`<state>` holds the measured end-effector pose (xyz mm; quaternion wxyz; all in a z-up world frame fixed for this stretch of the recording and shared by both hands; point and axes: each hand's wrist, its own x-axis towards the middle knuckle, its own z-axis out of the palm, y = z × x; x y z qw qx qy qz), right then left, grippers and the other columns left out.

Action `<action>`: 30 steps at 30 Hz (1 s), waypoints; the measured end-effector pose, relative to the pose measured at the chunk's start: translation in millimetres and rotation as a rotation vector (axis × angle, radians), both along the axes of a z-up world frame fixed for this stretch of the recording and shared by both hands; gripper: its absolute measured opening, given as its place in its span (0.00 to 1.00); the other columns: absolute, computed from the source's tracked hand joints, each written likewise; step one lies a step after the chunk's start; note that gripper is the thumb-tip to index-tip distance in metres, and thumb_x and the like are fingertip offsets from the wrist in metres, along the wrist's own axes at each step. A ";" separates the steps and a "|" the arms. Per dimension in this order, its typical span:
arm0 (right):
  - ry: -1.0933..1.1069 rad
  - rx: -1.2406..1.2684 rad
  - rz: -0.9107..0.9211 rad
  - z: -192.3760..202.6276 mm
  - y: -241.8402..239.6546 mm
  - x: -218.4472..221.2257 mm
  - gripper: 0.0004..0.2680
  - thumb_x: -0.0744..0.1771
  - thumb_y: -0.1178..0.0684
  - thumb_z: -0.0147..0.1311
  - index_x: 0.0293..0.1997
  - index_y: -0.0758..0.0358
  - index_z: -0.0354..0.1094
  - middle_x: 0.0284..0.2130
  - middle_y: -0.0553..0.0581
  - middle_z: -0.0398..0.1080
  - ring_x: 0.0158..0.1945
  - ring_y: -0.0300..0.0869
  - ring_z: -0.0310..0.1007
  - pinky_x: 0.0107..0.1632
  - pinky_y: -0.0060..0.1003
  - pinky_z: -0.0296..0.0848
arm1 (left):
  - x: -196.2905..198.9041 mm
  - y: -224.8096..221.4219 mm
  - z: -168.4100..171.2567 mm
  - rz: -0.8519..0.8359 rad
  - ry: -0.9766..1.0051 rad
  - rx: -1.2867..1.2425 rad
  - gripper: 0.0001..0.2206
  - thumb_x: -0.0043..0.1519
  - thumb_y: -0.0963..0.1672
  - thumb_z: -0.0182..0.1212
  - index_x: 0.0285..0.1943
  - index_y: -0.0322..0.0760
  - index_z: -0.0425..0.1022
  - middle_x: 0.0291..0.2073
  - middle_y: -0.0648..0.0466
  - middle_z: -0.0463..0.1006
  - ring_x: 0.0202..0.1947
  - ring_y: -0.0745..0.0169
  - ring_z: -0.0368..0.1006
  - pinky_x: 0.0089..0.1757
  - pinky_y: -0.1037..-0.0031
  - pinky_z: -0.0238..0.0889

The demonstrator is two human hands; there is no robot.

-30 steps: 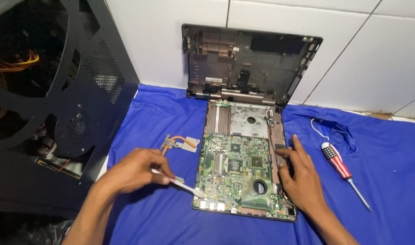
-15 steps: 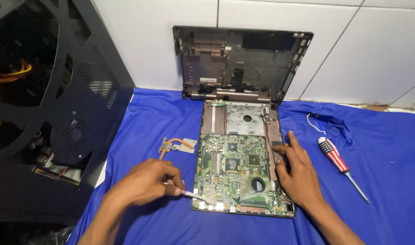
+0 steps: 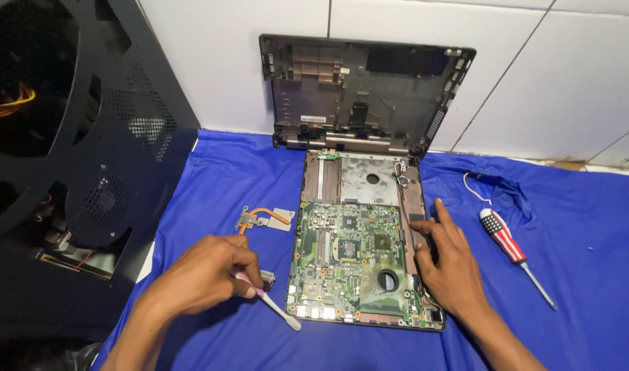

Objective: Cleaning a laptop motherboard using a small brush to remove dust and debris.

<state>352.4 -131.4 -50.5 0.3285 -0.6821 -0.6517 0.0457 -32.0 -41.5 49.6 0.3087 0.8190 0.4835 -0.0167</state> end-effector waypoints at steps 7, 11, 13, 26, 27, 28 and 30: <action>0.030 -0.057 -0.025 8.3 -2.2 -5.4 0.13 0.65 0.57 0.48 0.55 0.53 0.69 0.77 0.60 0.47 0.73 0.56 0.56 0.68 0.60 0.54 | 19.3 -29.5 -22.6 -0.134 -0.348 0.124 0.02 0.53 0.45 0.75 0.31 0.51 0.87 0.29 0.64 0.81 0.30 0.65 0.79 0.37 0.69 0.67; 0.050 -0.032 -0.002 5.2 -1.2 -3.5 0.14 0.65 0.58 0.47 0.56 0.54 0.68 0.76 0.62 0.47 0.75 0.56 0.54 0.69 0.62 0.50 | 3.6 -53.1 -42.0 -0.143 -0.403 0.412 0.02 0.57 0.47 0.68 0.35 0.56 0.85 0.34 0.68 0.80 0.40 0.71 0.78 0.41 0.69 0.55; 0.047 -0.031 0.003 5.4 -1.6 -2.7 0.13 0.65 0.58 0.47 0.56 0.54 0.68 0.77 0.62 0.47 0.74 0.54 0.55 0.69 0.62 0.50 | -1.2 -68.6 -55.9 -0.107 -0.432 0.496 0.03 0.58 0.48 0.67 0.37 0.57 0.85 0.37 0.67 0.81 0.44 0.71 0.79 0.40 0.68 0.56; 0.048 -0.013 -0.003 5.0 -4.1 -3.6 0.14 0.64 0.59 0.48 0.55 0.53 0.69 0.76 0.63 0.49 0.75 0.56 0.53 0.69 0.61 0.51 | 16.2 -109.0 -89.5 0.134 -0.503 0.767 0.04 0.59 0.49 0.64 0.40 0.60 0.83 0.35 0.69 0.77 0.37 0.75 0.75 0.40 0.71 0.53; 0.044 -0.002 0.009 5.4 -4.1 -4.5 0.13 0.64 0.59 0.48 0.54 0.54 0.69 0.76 0.64 0.49 0.76 0.57 0.52 0.69 0.62 0.51 | 12.7 -106.3 -88.7 0.158 -0.499 0.719 0.05 0.59 0.49 0.63 0.38 0.61 0.85 0.34 0.70 0.77 0.38 0.78 0.76 0.40 0.71 0.53; 0.048 -0.001 0.009 3.6 -3.1 -4.2 0.13 0.64 0.59 0.48 0.54 0.54 0.69 0.76 0.64 0.49 0.76 0.57 0.52 0.69 0.62 0.51 | 19.6 -106.4 -90.0 0.156 -0.495 0.719 0.05 0.59 0.49 0.63 0.38 0.61 0.85 0.34 0.70 0.77 0.38 0.78 0.76 0.40 0.71 0.53; 0.011 0.035 0.011 0.9 -0.4 -2.5 0.14 0.64 0.60 0.48 0.54 0.54 0.69 0.76 0.65 0.50 0.74 0.57 0.55 0.67 0.58 0.54 | 34.4 -106.6 -94.4 0.059 -0.582 0.763 0.04 0.62 0.47 0.63 0.40 0.53 0.82 0.37 0.65 0.79 0.39 0.68 0.74 0.39 0.67 0.51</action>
